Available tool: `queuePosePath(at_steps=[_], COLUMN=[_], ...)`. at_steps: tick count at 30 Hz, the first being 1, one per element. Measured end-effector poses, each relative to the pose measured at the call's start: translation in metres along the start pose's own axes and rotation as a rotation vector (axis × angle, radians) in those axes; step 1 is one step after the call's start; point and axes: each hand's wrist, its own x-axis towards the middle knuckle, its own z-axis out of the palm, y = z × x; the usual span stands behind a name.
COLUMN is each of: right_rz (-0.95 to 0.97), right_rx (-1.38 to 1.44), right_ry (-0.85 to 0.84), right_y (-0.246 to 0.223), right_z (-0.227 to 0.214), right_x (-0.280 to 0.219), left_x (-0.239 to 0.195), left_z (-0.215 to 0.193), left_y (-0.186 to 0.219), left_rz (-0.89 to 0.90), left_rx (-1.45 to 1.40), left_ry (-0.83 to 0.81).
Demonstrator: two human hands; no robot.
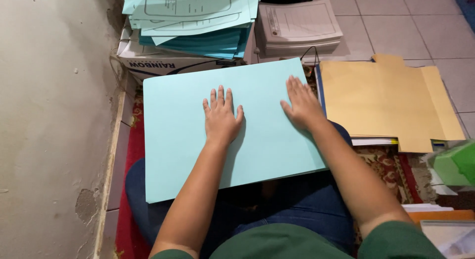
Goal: The person sits on the floor and repeatedly folds a light blue document cover in half. They smooth the crease with their hands, unfold the cover to reveal a printed form, and then refold it. This folding and unfolding process is repeated several times.
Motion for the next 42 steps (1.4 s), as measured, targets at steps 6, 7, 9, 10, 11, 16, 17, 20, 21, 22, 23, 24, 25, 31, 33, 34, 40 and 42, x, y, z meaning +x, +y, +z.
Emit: queuePosePath(at_steps=[6,7,9,10,11,16,17,20,21,22,23,24,25,31,33,34,40,42], right_rz=[-0.045,-0.04,-0.028,-0.029,-0.011,0.021,0.036,0.068,0.088,0.087,0.09,0.094,0.095,0.073,0.075,0.076,0.09,0.089], right_rx=[-0.06,-0.063,-0.022,-0.02,-0.011,0.004,0.006,0.008,0.004,0.008,-0.001,-0.01,-0.007,0.021,0.046,0.045,0.059,0.08], right_ry=[0.19,0.192,0.128,0.128,0.087,-0.03,-0.033,-0.04,-0.04,-0.04,-0.031,-0.021,-0.021,0.003,0.017,0.02,0.03,0.043], right_y=[-0.01,-0.008,-0.005,-0.005,-0.005,-0.007,-0.003,0.001,0.001,0.005,0.008,0.012,0.01,0.0,-0.005,-0.006,-0.015,-0.017], right_z=[0.025,0.025,0.026,0.02,0.015,-0.01,-0.009,-0.007,-0.007,-0.001,0.005,0.011,0.009,-0.004,-0.007,-0.006,-0.005,-0.004], right_x=[-0.083,-0.084,-0.082,-0.075,-0.067,-0.006,0.013,0.058,0.072,0.084,0.095,0.105,0.106,0.088,0.076,0.069,0.025,0.012], left_x=[0.0,0.0,0.0,0.0,0.001,0.0,0.0,-0.001,-0.001,0.0,0.0,0.0,0.002,-0.001,-0.001,-0.001,-0.002,-0.001], left_z=[0.011,0.011,0.01,0.011,0.013,0.014,0.013,0.01,0.008,0.008,0.009,0.01,0.009,0.006,0.007,0.007,0.006,0.007], left_y=[-0.008,-0.007,-0.008,-0.008,-0.008,-0.009,-0.009,-0.007,-0.006,-0.007,-0.007,-0.007,-0.008,-0.006,-0.006,-0.006,-0.006,-0.007], left_rz=[0.021,0.026,0.029,0.028,0.032,0.026,0.03,0.029,0.029,0.028,0.026,0.027,0.027,0.026,0.026,0.029,0.037,0.033], left_rx=[0.018,0.016,0.016,0.018,0.016,0.007,0.008,0.005,-0.002,0.001,0.0,-0.001,0.001,-0.012,-0.003,-0.003,0.012,-0.004], left_ry=[0.058,0.058,0.085,0.085,0.09,0.106,0.109,0.099,0.09,0.088,0.086,0.084,0.082,0.085,0.084,0.086,0.085,0.09])
